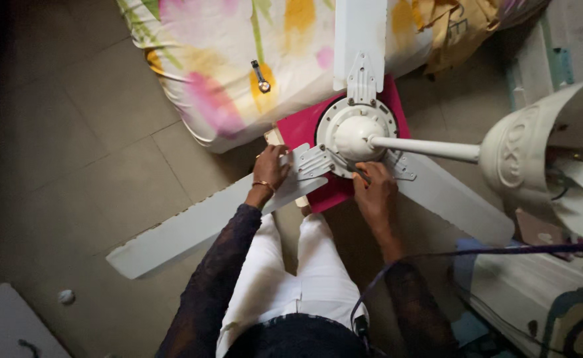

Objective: The person assembles a ceiling fan by attaching the blades to the motor housing. They use a screwdriver to tighten the screws securing each blade to the central hub, working on the fan while it is positioned on a small table.

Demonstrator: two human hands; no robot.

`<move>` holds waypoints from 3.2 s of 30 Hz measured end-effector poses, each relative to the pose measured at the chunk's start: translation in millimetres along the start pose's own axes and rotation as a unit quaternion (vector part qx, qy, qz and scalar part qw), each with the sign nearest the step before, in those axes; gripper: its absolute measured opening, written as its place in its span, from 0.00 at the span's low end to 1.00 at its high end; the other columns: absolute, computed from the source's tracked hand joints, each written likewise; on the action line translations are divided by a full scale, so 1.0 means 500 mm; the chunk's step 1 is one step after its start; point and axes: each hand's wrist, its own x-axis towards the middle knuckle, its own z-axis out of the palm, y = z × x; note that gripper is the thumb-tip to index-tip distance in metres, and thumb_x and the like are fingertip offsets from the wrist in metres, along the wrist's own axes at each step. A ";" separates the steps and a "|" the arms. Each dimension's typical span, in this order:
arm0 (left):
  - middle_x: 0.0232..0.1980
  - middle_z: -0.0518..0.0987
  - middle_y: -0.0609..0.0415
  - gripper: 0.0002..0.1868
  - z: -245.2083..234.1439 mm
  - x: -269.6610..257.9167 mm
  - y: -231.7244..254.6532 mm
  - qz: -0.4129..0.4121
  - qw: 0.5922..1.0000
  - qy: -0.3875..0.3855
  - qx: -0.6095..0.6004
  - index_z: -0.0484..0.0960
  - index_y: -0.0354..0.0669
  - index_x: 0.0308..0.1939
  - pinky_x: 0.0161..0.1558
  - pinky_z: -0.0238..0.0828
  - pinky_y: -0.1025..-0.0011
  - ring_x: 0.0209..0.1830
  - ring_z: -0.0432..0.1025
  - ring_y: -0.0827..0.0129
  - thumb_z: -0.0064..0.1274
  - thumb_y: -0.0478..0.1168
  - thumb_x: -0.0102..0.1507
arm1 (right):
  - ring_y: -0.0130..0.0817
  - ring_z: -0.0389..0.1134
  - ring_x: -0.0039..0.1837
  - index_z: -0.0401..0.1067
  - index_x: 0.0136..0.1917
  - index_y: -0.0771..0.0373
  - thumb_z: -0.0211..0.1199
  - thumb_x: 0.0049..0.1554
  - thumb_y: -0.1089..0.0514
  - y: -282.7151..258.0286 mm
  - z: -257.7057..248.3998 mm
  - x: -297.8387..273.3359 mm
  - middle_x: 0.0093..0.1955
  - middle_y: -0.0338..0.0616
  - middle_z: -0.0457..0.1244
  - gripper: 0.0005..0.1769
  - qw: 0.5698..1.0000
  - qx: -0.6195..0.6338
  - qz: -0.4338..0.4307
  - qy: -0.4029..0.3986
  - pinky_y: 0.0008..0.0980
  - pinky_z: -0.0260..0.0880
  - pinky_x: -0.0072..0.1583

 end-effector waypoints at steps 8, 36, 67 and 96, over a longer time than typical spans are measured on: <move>0.54 0.78 0.49 0.20 0.073 0.049 0.119 0.054 0.995 0.059 -0.058 0.84 0.54 0.49 0.52 0.71 0.56 0.52 0.73 0.51 0.67 0.39 0.53 | 0.53 0.70 0.55 0.76 0.53 0.65 0.68 0.55 0.62 -0.026 -0.023 0.039 0.52 0.52 0.68 0.13 0.997 -0.040 -0.047 -0.045 0.47 0.69 0.56; 0.50 0.78 0.56 0.10 0.098 0.059 0.128 0.102 0.986 0.112 -0.063 0.88 0.57 0.37 0.51 0.68 0.57 0.49 0.72 0.55 0.67 0.38 0.53 | 0.58 0.71 0.51 0.77 0.50 0.66 0.69 0.52 0.59 -0.050 0.016 0.089 0.48 0.57 0.68 0.13 0.979 -0.136 -0.081 -0.130 0.50 0.70 0.54; 0.47 0.80 0.61 0.06 0.129 0.062 0.100 0.136 0.984 0.108 -0.036 0.85 0.55 0.36 0.48 0.69 0.60 0.45 0.72 0.58 0.63 0.39 0.56 | 0.55 0.69 0.44 0.76 0.37 0.71 0.67 0.46 0.64 -0.088 0.041 0.170 0.50 0.58 0.66 0.06 0.863 -0.241 -0.325 -0.301 0.47 0.73 0.46; 0.51 0.78 0.57 0.06 0.148 0.059 0.100 0.087 0.992 0.091 0.001 0.83 0.53 0.39 0.50 0.69 0.59 0.47 0.72 0.57 0.60 0.38 0.59 | 0.50 0.70 0.47 0.75 0.39 0.65 0.63 0.49 0.63 -0.107 0.061 0.175 0.44 0.52 0.66 0.04 0.847 -0.298 -0.358 -0.254 0.46 0.72 0.46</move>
